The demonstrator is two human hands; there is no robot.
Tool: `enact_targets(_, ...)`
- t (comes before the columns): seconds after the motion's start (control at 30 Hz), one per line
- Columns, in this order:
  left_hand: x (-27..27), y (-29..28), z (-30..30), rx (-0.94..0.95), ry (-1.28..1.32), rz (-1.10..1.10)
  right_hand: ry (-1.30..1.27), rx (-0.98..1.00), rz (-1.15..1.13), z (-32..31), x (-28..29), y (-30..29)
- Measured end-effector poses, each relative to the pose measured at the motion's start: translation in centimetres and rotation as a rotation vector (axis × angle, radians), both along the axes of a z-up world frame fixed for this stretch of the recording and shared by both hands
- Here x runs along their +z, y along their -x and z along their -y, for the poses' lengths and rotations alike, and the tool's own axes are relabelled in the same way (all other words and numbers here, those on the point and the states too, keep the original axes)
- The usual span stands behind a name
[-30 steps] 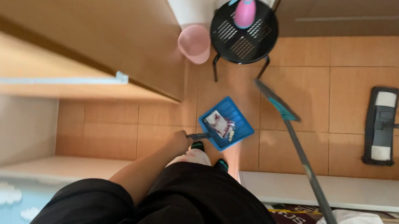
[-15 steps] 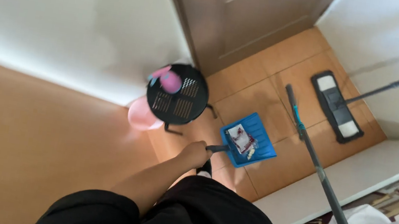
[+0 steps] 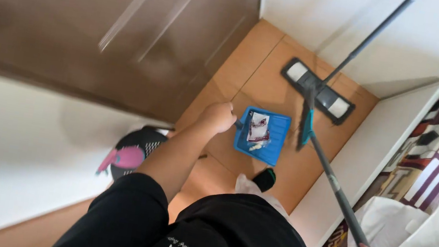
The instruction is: Sweeping the floor of a bedroom using a broom and a dustpan.
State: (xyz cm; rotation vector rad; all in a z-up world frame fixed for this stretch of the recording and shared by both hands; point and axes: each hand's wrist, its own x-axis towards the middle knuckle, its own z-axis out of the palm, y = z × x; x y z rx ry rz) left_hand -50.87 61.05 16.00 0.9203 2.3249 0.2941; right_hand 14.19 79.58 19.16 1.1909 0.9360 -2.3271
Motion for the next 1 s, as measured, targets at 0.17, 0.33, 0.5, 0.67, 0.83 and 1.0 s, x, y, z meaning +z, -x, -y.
enact_targets(0.17, 0.7, 3.7, -10.6, -0.072, -0.03, -0.063, 0.169, -0.233, -0.266, -5.2, 4.2, 8.9)
enact_targets(0.33, 0.9, 7.8, -19.4, -0.163, -0.017, -0.103, 0.251, -0.436, -0.284, -7.5, 16.6, 21.5)
enact_targets(0.5, 2.4, 12.0, -28.0, -0.295, 0.01, -0.087, 0.32, -0.729, -0.347, -6.0, 17.6, 32.5)
enact_targets(0.67, -1.9, 16.8, -38.1, -0.438, -0.044, -0.109, 0.292, -0.915, -0.359, -8.9, 15.2, 40.0)
enact_targets(0.83, -7.3, 18.2, -41.4, -0.667, 0.026, -0.071, 0.283, -0.991, -0.483, -13.8, 18.2, 49.8)
enact_targets(1.0, -10.0, 19.8, -43.7, -0.788, -0.062, -0.089, 0.252, -1.08, -0.48, -19.5, 14.5, 57.3)
